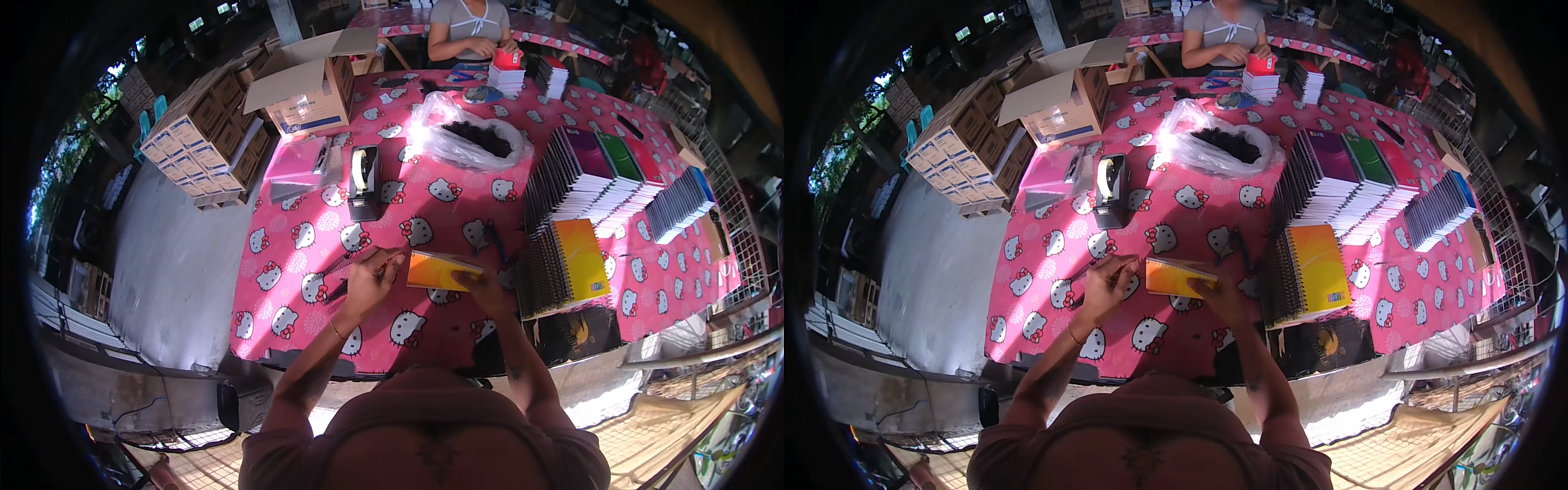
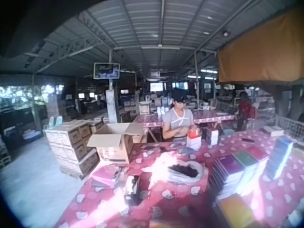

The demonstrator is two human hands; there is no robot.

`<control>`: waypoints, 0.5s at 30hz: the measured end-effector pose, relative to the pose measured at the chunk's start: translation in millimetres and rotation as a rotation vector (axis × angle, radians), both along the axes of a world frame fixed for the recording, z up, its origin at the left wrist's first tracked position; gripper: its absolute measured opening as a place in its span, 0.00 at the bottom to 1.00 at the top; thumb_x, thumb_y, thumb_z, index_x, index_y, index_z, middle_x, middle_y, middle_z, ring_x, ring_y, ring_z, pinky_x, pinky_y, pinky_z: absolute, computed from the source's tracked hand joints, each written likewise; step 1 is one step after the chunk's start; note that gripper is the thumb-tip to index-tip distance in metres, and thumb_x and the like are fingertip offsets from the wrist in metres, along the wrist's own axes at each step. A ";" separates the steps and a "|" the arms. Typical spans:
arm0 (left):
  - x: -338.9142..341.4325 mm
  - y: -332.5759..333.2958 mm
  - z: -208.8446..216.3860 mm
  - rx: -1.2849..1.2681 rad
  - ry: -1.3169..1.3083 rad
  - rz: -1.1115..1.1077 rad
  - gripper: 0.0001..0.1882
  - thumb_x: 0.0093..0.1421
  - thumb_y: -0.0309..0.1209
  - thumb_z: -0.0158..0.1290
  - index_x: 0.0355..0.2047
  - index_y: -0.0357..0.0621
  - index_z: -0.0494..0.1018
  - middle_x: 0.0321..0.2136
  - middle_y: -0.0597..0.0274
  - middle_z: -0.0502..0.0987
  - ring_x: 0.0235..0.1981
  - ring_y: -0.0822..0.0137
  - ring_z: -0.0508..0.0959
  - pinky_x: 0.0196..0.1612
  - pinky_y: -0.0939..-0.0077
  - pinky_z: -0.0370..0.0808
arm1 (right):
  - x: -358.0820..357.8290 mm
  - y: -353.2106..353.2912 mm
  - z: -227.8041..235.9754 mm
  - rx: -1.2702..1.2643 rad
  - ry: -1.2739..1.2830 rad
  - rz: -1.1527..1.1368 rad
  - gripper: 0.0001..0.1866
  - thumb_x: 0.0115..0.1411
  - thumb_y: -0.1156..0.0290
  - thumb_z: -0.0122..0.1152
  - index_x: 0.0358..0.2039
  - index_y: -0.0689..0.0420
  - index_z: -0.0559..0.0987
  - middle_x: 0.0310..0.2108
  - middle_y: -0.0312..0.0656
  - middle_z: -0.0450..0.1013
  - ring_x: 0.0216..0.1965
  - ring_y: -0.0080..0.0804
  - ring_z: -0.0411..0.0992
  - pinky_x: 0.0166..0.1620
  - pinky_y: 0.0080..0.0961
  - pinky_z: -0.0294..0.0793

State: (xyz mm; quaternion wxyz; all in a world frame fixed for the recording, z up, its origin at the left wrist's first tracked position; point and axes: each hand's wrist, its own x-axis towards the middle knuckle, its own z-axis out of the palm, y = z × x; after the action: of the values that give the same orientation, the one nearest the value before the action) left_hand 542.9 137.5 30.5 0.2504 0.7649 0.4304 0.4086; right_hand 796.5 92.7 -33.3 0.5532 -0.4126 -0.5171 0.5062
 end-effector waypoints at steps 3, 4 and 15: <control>-2.6 -3.9 22.1 0.069 0.037 -0.049 0.09 0.64 0.29 0.56 0.42 0.38 0.78 0.30 0.55 0.78 0.29 0.61 0.81 0.32 0.72 0.77 | 1.8 -12.0 15.9 -0.028 -0.029 -0.007 0.19 0.61 0.71 0.66 0.51 0.65 0.78 0.43 0.37 0.78 0.43 0.21 0.74 0.48 0.21 0.74; -3.9 -4.2 29.2 0.089 0.046 -0.072 0.09 0.65 0.29 0.56 0.42 0.37 0.78 0.31 0.55 0.78 0.29 0.62 0.81 0.33 0.75 0.77 | 2.4 -15.7 22.3 -0.048 -0.040 -0.010 0.19 0.60 0.71 0.66 0.51 0.65 0.78 0.43 0.37 0.78 0.43 0.21 0.74 0.48 0.20 0.74; -3.3 -20.3 100.8 0.034 0.079 -0.324 0.12 0.60 0.29 0.61 0.43 0.38 0.75 0.33 0.56 0.75 0.30 0.59 0.79 0.34 0.68 0.75 | 11.6 -36.0 70.6 0.130 -0.215 0.022 0.17 0.63 0.69 0.64 0.50 0.65 0.79 0.45 0.41 0.79 0.42 0.21 0.75 0.46 0.20 0.76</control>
State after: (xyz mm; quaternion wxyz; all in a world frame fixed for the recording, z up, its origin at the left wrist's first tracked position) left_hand 539.6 117.2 131.4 0.2828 0.8440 0.3038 0.3397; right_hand 808.2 56.6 37.2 0.5146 -0.4222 -0.6095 0.4306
